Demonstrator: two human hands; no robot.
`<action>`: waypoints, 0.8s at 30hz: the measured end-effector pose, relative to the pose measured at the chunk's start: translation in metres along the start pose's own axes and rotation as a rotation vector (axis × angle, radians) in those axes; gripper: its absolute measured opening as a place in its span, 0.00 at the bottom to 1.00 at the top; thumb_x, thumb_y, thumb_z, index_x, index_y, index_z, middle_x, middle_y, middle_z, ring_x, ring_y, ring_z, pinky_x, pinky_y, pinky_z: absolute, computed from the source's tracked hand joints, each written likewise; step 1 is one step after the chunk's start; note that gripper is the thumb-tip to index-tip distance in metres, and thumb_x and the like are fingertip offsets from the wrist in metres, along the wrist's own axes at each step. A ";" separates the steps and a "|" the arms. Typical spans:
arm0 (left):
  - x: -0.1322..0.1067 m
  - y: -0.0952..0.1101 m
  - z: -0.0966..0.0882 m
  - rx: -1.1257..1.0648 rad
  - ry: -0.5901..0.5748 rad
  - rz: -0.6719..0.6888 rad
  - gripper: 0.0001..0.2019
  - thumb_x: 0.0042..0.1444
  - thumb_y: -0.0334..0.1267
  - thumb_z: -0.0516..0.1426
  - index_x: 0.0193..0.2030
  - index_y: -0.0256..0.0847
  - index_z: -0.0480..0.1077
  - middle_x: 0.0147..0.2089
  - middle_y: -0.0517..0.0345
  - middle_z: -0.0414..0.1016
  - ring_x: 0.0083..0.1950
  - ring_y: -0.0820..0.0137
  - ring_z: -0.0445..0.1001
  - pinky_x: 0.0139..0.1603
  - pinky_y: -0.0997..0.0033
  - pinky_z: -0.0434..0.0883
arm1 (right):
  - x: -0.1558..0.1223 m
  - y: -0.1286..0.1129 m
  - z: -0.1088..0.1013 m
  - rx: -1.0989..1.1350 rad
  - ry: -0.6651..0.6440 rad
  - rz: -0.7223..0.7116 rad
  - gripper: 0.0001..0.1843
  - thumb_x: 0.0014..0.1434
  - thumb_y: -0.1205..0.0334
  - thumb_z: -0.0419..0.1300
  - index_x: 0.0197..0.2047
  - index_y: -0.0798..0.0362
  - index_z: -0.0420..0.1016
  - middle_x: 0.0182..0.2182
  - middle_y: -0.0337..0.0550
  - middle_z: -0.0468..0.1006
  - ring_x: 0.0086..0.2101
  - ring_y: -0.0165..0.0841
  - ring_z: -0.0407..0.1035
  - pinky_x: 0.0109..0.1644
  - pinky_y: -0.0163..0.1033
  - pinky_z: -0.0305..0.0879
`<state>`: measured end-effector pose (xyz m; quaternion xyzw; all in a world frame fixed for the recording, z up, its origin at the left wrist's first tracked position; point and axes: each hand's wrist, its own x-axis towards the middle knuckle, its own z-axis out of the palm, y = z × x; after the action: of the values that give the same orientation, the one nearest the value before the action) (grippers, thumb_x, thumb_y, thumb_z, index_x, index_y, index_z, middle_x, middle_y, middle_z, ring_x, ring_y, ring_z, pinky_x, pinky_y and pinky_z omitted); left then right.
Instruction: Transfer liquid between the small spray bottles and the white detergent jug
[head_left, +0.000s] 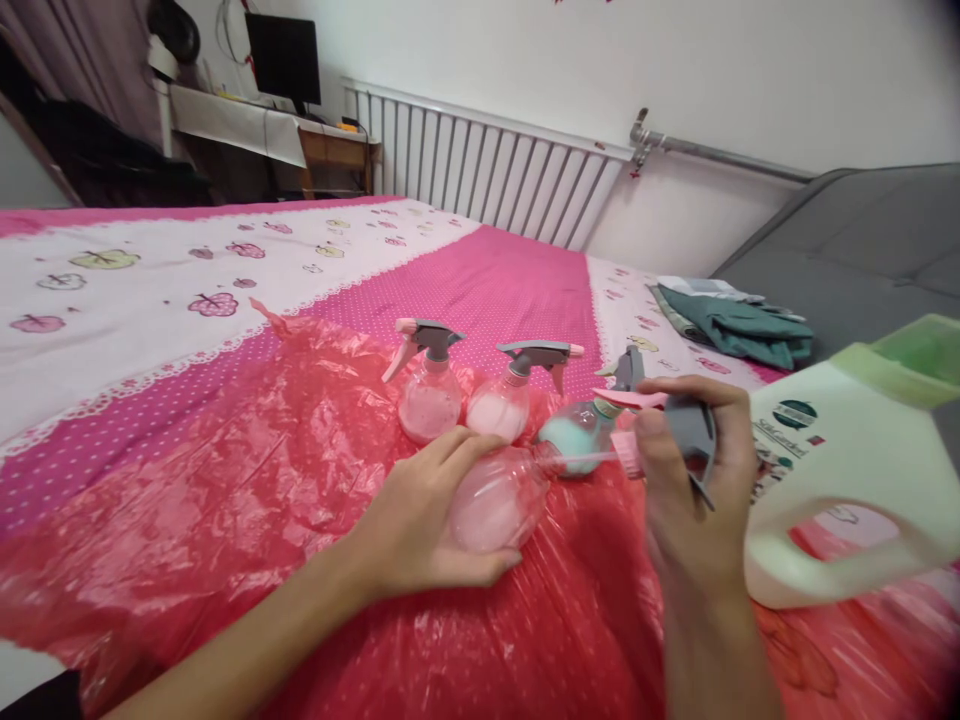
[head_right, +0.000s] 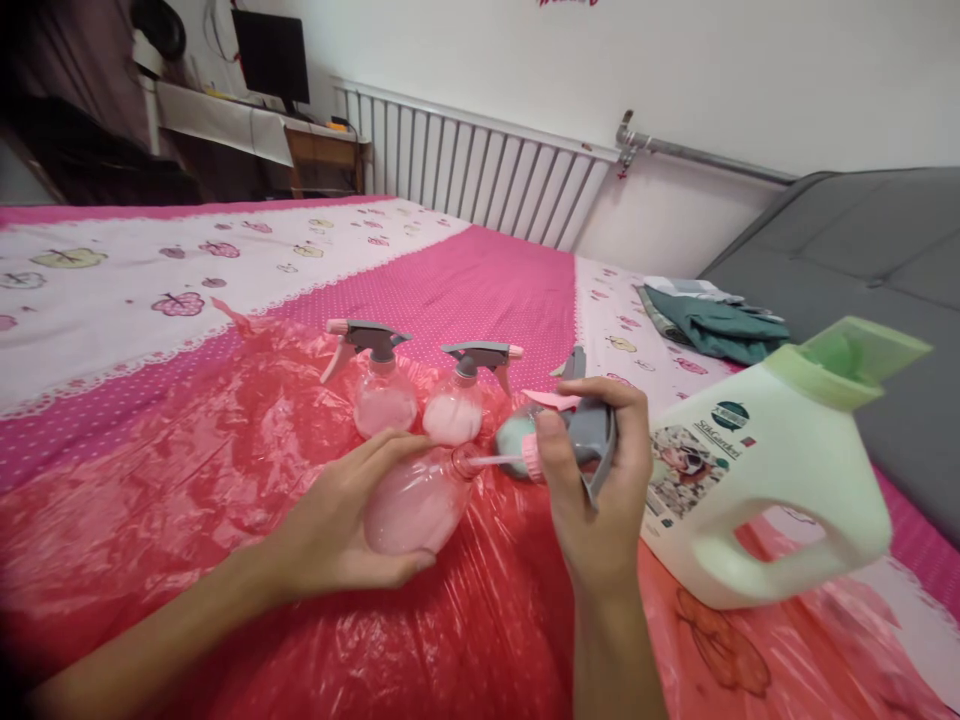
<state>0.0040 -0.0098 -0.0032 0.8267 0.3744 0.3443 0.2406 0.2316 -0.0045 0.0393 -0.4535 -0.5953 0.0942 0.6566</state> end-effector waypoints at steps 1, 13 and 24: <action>0.000 -0.001 0.001 -0.001 0.000 0.005 0.39 0.51 0.51 0.69 0.67 0.46 0.62 0.61 0.47 0.72 0.58 0.49 0.75 0.56 0.46 0.76 | 0.000 0.000 0.000 0.012 -0.027 0.009 0.09 0.66 0.54 0.64 0.48 0.46 0.74 0.43 0.39 0.75 0.40 0.35 0.68 0.46 0.42 0.62; -0.001 -0.003 -0.001 0.051 -0.055 0.066 0.40 0.50 0.49 0.71 0.68 0.47 0.64 0.63 0.46 0.70 0.59 0.51 0.74 0.55 0.49 0.77 | -0.001 -0.005 0.002 -0.124 -0.150 -0.020 0.11 0.63 0.53 0.66 0.45 0.46 0.74 0.40 0.39 0.76 0.37 0.34 0.69 0.37 0.39 0.63; -0.001 -0.005 -0.001 0.109 -0.001 0.116 0.42 0.47 0.48 0.73 0.68 0.46 0.63 0.61 0.50 0.71 0.57 0.53 0.76 0.50 0.53 0.78 | -0.004 -0.002 0.003 -0.064 -0.273 0.044 0.15 0.62 0.49 0.68 0.48 0.46 0.74 0.40 0.38 0.76 0.26 0.27 0.62 0.26 0.36 0.60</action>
<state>0.0005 -0.0076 -0.0063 0.8591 0.3438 0.3364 0.1748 0.2274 -0.0068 0.0379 -0.4700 -0.6718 0.1505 0.5524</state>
